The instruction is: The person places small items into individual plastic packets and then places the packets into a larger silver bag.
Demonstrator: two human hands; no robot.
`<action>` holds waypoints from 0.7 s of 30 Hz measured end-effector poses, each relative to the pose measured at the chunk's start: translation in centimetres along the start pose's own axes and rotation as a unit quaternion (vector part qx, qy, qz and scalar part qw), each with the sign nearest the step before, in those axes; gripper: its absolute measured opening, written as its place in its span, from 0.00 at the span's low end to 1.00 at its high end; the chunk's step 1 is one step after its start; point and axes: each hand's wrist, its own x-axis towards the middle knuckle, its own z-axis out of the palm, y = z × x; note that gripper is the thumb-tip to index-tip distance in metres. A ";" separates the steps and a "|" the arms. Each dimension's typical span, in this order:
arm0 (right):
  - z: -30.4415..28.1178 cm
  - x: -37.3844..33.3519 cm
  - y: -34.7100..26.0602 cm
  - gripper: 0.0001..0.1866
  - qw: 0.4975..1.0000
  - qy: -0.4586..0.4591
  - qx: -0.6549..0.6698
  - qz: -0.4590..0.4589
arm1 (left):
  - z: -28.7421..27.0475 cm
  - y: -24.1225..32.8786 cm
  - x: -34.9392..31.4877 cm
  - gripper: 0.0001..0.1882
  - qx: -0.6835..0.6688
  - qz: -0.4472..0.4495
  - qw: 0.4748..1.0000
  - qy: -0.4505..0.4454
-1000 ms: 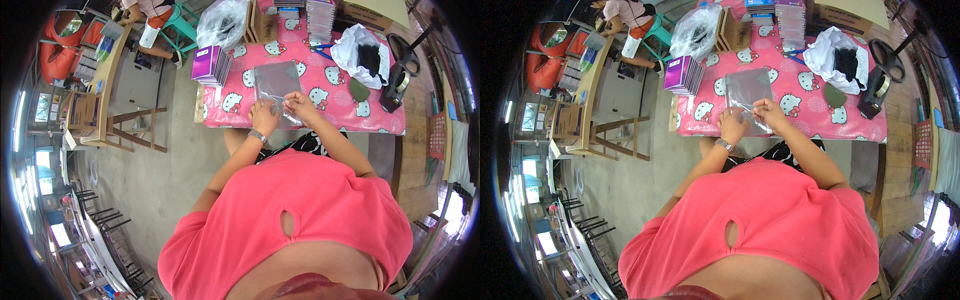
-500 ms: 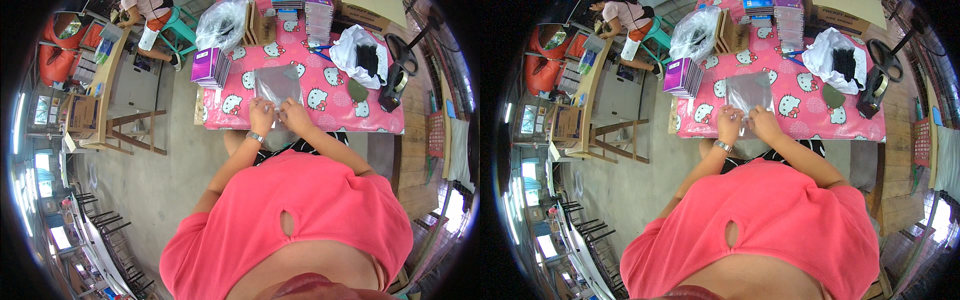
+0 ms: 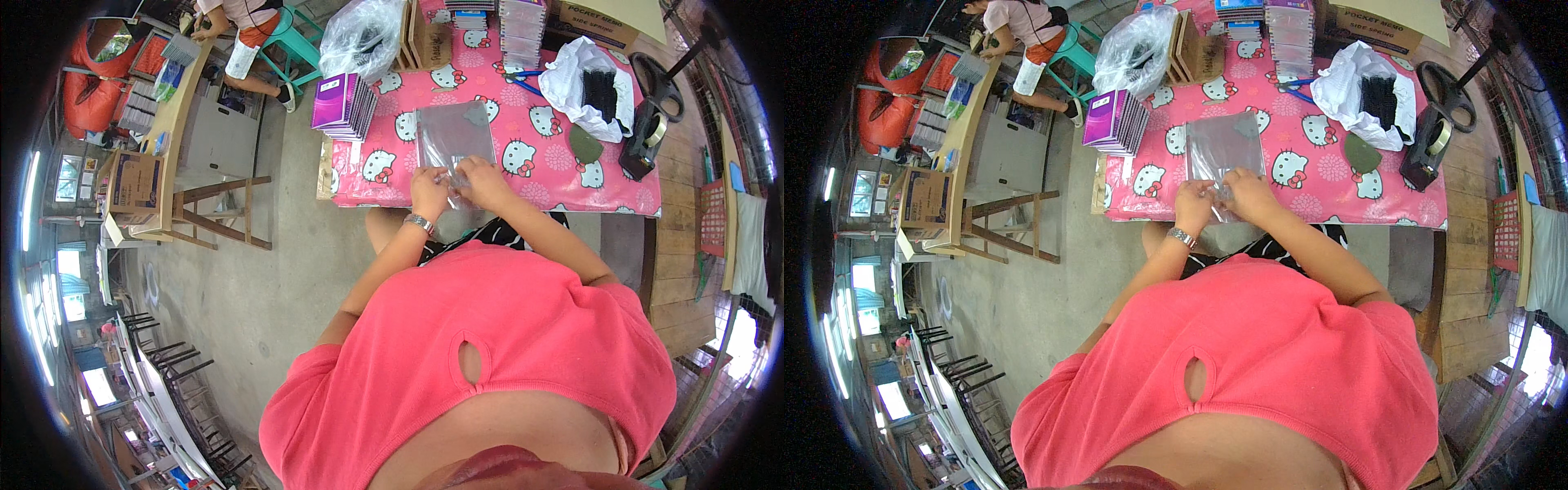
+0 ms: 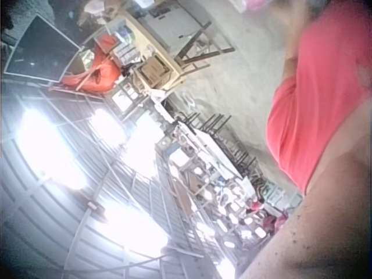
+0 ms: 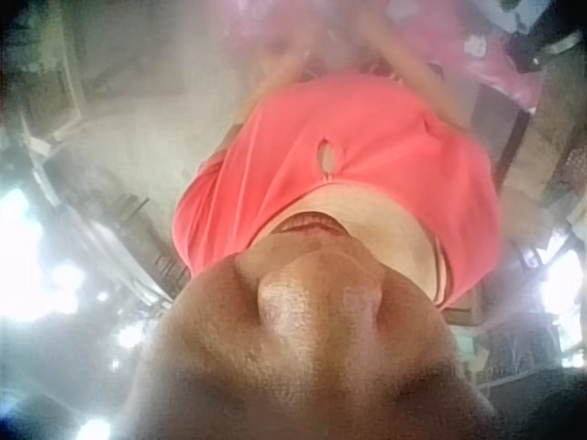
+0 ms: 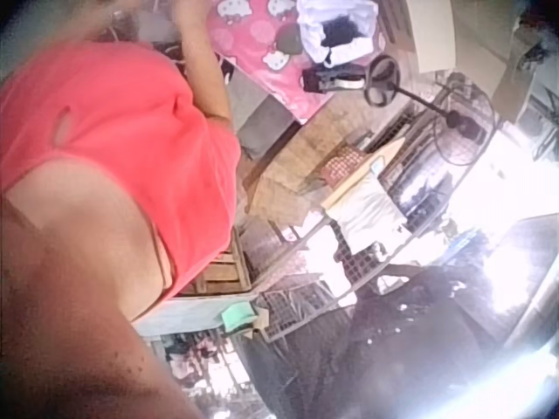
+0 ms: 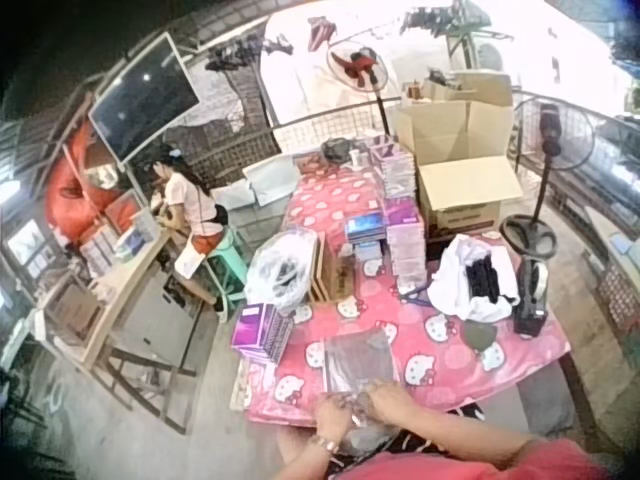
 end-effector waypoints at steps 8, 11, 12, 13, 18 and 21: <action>1.0 0.5 2.7 0.06 0.998 -0.031 0.045 0.006 | -1.3 -1.6 0.5 0.12 -0.297 -0.283 0.912 -0.014; 1.2 1.0 4.3 0.07 0.993 -0.038 0.108 0.005 | -1.4 -1.4 0.5 0.11 -0.263 -0.253 0.931 -0.012; 1.0 1.2 4.3 0.08 0.990 -0.054 0.129 0.027 | -1.5 -0.9 0.6 0.11 -0.264 -0.252 0.931 -0.012; 0.7 1.4 4.2 0.08 0.985 -0.071 0.150 0.050 | -1.4 -0.2 0.6 0.11 -0.194 -0.141 0.971 0.011; -1.5 1.0 3.8 0.10 0.922 -0.101 0.324 0.188 | -0.6 2.2 0.9 0.10 -0.221 -0.108 0.966 -0.085; -2.1 0.6 4.6 0.10 0.876 -0.075 0.423 0.217 | -0.5 3.5 1.2 0.10 -0.166 -0.081 0.975 -0.123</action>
